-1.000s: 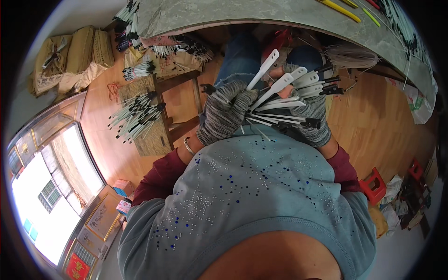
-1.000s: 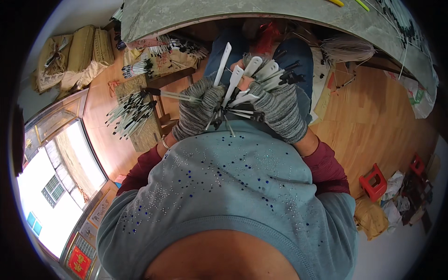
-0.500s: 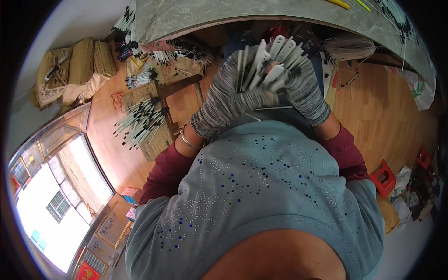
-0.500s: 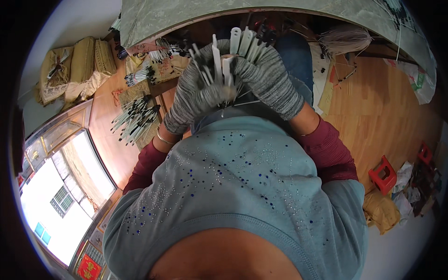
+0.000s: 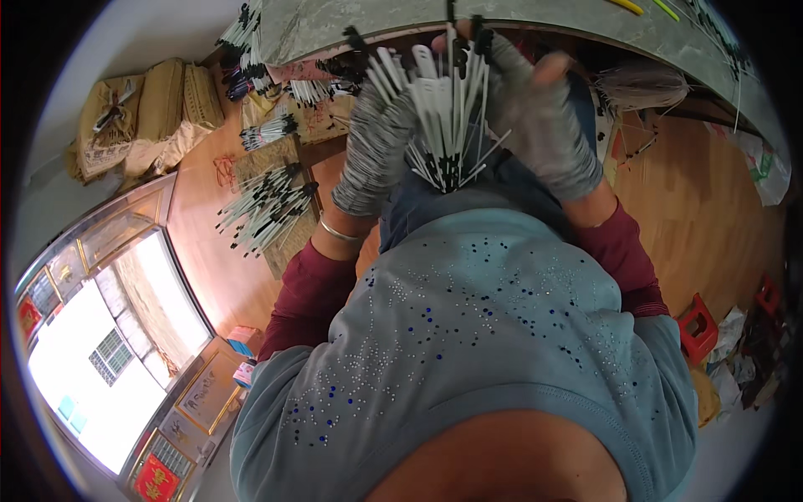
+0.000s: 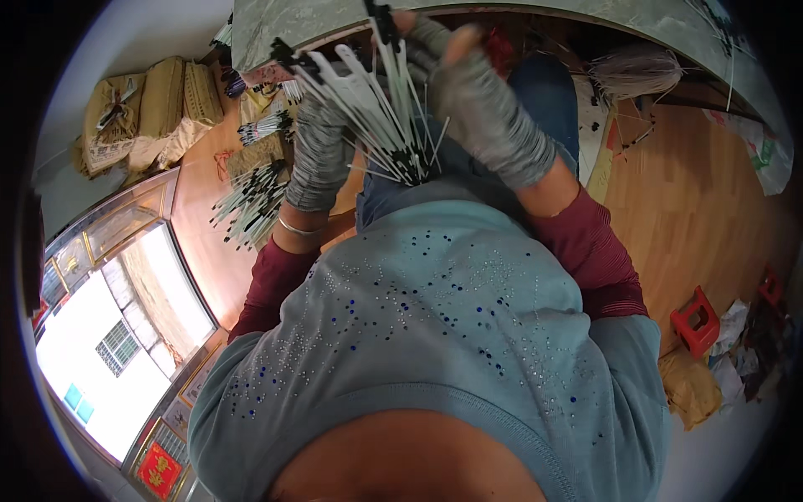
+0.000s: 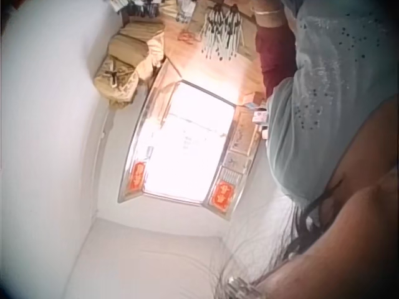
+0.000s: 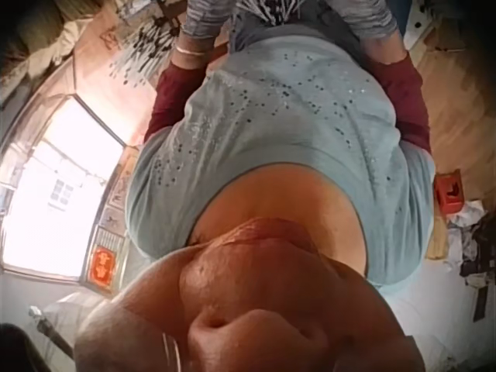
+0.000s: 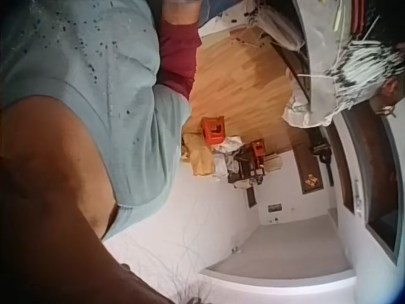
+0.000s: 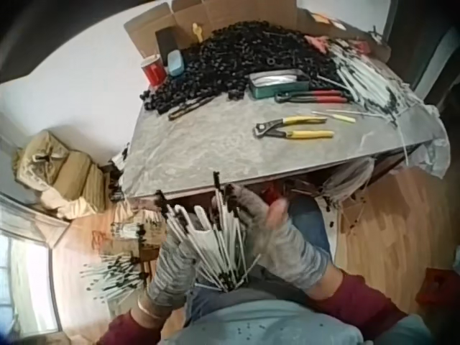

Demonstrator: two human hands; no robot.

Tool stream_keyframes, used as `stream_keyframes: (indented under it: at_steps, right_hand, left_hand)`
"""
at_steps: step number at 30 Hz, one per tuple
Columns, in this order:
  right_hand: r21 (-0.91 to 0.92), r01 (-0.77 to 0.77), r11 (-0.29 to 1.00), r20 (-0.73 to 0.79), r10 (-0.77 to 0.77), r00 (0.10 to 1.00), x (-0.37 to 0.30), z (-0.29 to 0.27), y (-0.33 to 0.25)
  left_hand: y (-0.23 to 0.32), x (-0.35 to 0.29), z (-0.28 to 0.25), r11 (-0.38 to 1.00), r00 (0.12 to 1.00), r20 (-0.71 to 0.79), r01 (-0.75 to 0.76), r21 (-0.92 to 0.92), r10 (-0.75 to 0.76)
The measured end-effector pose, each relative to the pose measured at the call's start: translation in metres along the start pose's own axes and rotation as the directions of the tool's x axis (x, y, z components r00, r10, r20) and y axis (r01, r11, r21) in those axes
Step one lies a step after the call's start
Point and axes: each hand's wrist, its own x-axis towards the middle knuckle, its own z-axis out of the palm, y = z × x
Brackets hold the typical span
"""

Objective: Organizing and trimming bundles of wire-like components at a workbench using pliers.

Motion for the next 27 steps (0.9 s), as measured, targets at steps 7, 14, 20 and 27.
stream_keyframes:
  at_steps: [7,14,20,27]
  right_hand:
    - [-0.425,-0.225,0.877,0.064,0.277,0.959,-0.02,-0.024,0.021]
    - [-0.506,-0.282,0.815,0.265,0.458,0.849,-0.021,-0.037,0.045]
    - [0.116,-0.338,0.934,-0.066,0.347,0.936,-0.033,-0.014,0.041]
    - [-0.306,-0.282,0.909,-0.263,0.204,0.943,-0.031,0.013,0.021]
  left_hand:
    - [-0.02,0.004,-0.039,0.924,0.998,-0.003,0.059,-0.378,-0.065]
    - [-0.016,0.004,-0.043,0.834,0.954,0.246,0.274,-0.479,-0.172]
    - [-0.005,-0.003,-0.027,0.932,0.995,0.079,0.091,-0.35,-0.067]
    - [0.012,-0.01,-0.018,0.987,0.998,0.062,0.008,-0.158,0.001]
